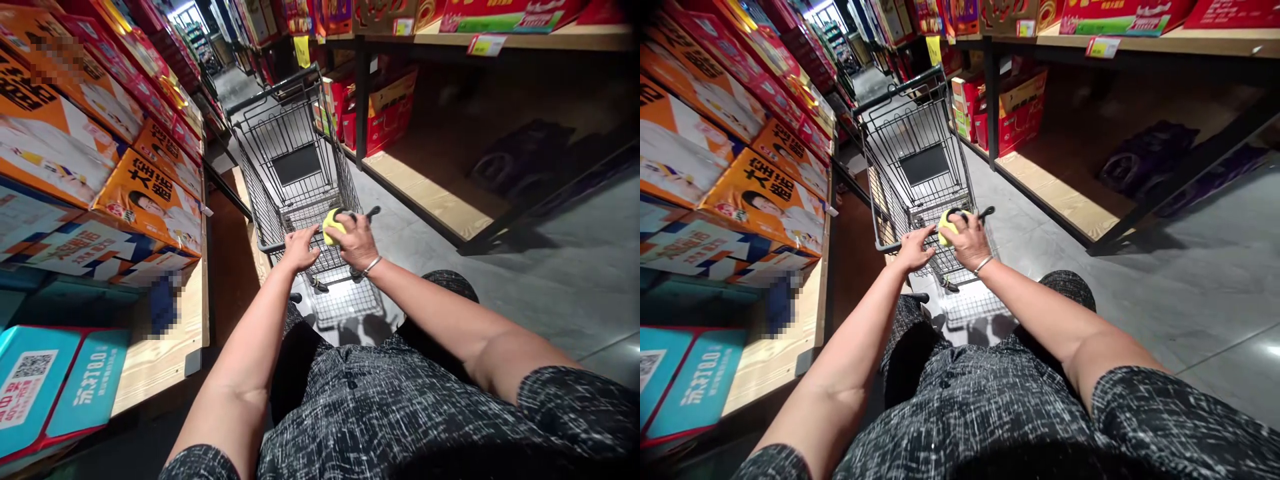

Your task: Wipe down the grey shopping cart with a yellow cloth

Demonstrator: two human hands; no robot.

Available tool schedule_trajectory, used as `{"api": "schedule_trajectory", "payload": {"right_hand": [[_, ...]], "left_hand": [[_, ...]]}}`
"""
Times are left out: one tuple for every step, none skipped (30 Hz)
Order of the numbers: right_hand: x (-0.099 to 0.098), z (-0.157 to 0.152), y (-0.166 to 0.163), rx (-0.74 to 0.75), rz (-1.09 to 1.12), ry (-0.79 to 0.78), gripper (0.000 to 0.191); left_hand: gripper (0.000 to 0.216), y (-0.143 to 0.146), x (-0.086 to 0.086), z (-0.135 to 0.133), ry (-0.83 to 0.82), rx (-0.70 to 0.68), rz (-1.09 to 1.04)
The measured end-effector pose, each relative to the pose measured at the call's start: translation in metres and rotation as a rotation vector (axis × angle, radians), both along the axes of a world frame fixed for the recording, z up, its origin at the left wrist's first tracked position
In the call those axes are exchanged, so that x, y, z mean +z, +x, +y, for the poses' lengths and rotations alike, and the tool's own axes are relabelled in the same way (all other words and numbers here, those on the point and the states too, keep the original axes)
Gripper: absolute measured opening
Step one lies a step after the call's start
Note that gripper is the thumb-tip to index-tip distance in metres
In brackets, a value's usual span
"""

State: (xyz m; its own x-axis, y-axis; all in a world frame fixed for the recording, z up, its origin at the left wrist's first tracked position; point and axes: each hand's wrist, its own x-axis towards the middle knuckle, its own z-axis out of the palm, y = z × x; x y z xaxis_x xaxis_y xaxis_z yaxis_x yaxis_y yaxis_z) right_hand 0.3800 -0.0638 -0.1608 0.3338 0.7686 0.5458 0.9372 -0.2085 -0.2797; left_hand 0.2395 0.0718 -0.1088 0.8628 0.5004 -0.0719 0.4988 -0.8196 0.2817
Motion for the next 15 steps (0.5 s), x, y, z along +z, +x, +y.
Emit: {"api": "schedule_trajectory", "payload": {"right_hand": [[0.003,0.008,-0.011,0.02,-0.011,-0.028,0.047],[0.006,0.015,-0.02,0.043,-0.022,-0.051,0.045],[0.01,0.02,-0.027,0.071,-0.034,-0.069,0.044],[0.013,0.023,-0.03,0.103,-0.049,-0.082,0.042],[0.016,0.023,-0.029,0.136,-0.063,-0.091,0.041],[0.017,0.022,-0.025,0.167,-0.075,-0.095,0.041],[0.017,0.018,-0.017,0.19,-0.083,-0.095,0.041],[0.017,0.013,-0.007,0.199,-0.083,-0.089,0.042],[0.015,0.007,0.005,0.192,-0.076,-0.077,0.044],[0.012,0.001,0.018,0.172,-0.062,-0.059,0.047],[0.009,-0.005,0.031,0.144,-0.045,-0.034,0.05],[0.006,-0.01,0.042,0.117,-0.028,-0.006,0.052],[0.003,-0.013,0.051,0.1,-0.014,0.022,0.053],[-0.001,-0.015,0.056,0.098,-0.007,0.046,0.053],[-0.006,-0.014,0.058,0.111,-0.008,0.065,0.052]], "left_hand": [[0.079,0.002,-0.003,-0.002,0.001,0.008,-0.02],[0.087,0.003,-0.006,-0.003,0.001,0.023,-0.04],[0.094,0.002,-0.008,-0.002,-0.005,0.037,-0.058],[0.099,-0.001,-0.009,0.0,-0.02,0.042,-0.07],[0.103,-0.004,-0.01,0.003,-0.043,0.036,-0.078],[0.105,-0.008,-0.01,0.008,-0.067,0.023,-0.08],[0.105,-0.012,-0.009,0.012,-0.086,0.011,-0.082],[0.103,-0.016,-0.008,0.017,-0.1,-0.002,-0.079],[0.099,-0.019,-0.007,0.021,-0.108,-0.015,-0.074],[0.094,-0.021,-0.005,0.025,-0.112,-0.027,-0.068],[0.088,-0.022,-0.003,0.028,-0.113,-0.033,-0.06],[0.081,-0.021,-0.001,0.03,-0.114,-0.029,-0.05],[0.075,-0.019,0.002,0.032,-0.114,-0.01,-0.036],[0.069,-0.015,0.004,0.033,-0.118,0.018,-0.019],[0.063,-0.01,0.007,0.033,-0.131,0.039,-0.007]]}}
